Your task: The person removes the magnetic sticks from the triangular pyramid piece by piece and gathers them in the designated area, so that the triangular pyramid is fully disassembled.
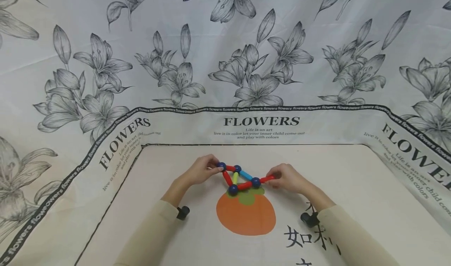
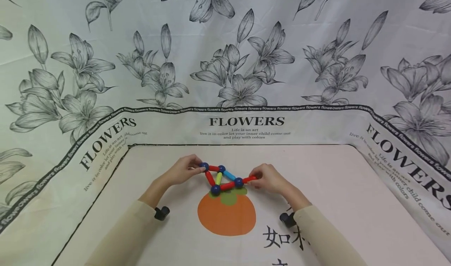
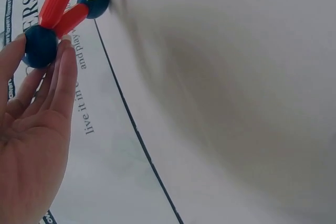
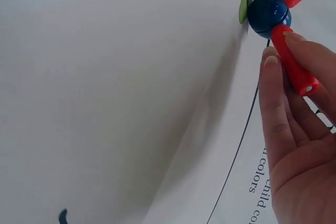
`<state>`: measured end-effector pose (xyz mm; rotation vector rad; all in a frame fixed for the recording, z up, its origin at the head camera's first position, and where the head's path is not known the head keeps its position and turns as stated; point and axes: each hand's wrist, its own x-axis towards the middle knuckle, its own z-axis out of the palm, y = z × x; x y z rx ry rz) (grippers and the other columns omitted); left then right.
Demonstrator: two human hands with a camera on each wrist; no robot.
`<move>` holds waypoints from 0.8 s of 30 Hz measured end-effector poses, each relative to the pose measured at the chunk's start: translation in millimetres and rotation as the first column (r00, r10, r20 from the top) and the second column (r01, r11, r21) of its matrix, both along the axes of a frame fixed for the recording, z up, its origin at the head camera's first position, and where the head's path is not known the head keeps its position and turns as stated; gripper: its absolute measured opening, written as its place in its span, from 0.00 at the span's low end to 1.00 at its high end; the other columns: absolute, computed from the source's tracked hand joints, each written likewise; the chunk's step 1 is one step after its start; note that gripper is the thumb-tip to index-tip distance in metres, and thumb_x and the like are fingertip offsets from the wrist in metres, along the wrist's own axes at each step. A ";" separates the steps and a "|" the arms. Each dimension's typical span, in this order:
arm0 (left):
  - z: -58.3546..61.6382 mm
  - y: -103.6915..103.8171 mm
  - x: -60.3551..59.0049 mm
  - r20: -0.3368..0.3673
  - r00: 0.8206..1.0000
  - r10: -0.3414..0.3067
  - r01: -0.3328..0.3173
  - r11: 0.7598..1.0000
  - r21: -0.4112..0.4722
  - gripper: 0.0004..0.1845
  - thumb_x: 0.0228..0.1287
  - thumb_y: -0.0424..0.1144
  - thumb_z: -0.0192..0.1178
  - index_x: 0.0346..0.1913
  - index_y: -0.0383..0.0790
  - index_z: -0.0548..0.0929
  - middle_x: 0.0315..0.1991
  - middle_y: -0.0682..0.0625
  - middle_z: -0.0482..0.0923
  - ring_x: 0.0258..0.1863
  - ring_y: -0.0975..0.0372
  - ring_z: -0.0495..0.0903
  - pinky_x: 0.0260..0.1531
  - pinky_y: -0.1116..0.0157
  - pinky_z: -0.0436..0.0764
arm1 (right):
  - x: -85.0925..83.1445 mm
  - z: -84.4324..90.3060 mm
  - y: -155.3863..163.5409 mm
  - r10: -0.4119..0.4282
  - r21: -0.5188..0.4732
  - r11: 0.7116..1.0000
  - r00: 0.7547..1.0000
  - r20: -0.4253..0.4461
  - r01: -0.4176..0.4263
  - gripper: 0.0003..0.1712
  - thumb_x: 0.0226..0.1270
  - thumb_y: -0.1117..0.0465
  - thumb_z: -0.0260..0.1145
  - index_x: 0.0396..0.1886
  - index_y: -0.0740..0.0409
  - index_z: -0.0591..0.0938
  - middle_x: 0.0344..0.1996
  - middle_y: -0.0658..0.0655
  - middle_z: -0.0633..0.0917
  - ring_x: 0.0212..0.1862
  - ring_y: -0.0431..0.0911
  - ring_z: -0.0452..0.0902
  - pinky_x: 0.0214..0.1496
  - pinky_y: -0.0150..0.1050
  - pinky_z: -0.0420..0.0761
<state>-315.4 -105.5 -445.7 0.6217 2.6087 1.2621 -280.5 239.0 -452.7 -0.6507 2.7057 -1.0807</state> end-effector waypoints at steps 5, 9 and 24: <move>-4.1 -6.3 2.9 0.028 0.999 -0.022 0.022 0.999 -0.027 0.13 0.71 0.43 0.66 0.51 0.40 0.81 0.44 0.50 0.83 0.49 0.58 0.83 0.53 0.59 0.83 | 0.6 0.5 3.0 0.017 0.024 1.000 1.000 0.002 -0.017 0.06 0.63 0.69 0.72 0.39 0.61 0.89 0.26 0.51 0.85 0.31 0.45 0.77 0.33 0.35 0.79; -8.0 -9.3 4.6 0.031 0.999 -0.038 0.039 0.998 -0.053 0.12 0.71 0.44 0.66 0.50 0.41 0.82 0.43 0.51 0.84 0.48 0.59 0.83 0.53 0.58 0.82 | 1.8 1.6 4.7 0.030 0.035 0.999 1.000 0.007 -0.030 0.07 0.62 0.69 0.72 0.40 0.62 0.89 0.26 0.51 0.85 0.31 0.45 0.76 0.34 0.36 0.79; -21.3 -18.0 13.7 0.062 0.994 -0.089 0.097 0.986 -0.134 0.12 0.68 0.45 0.69 0.48 0.43 0.85 0.39 0.54 0.82 0.42 0.60 0.78 0.47 0.61 0.82 | 3.0 -0.4 11.1 0.025 0.106 0.994 0.999 -0.025 -0.022 0.09 0.59 0.66 0.76 0.40 0.59 0.90 0.33 0.48 0.86 0.38 0.45 0.76 0.44 0.40 0.79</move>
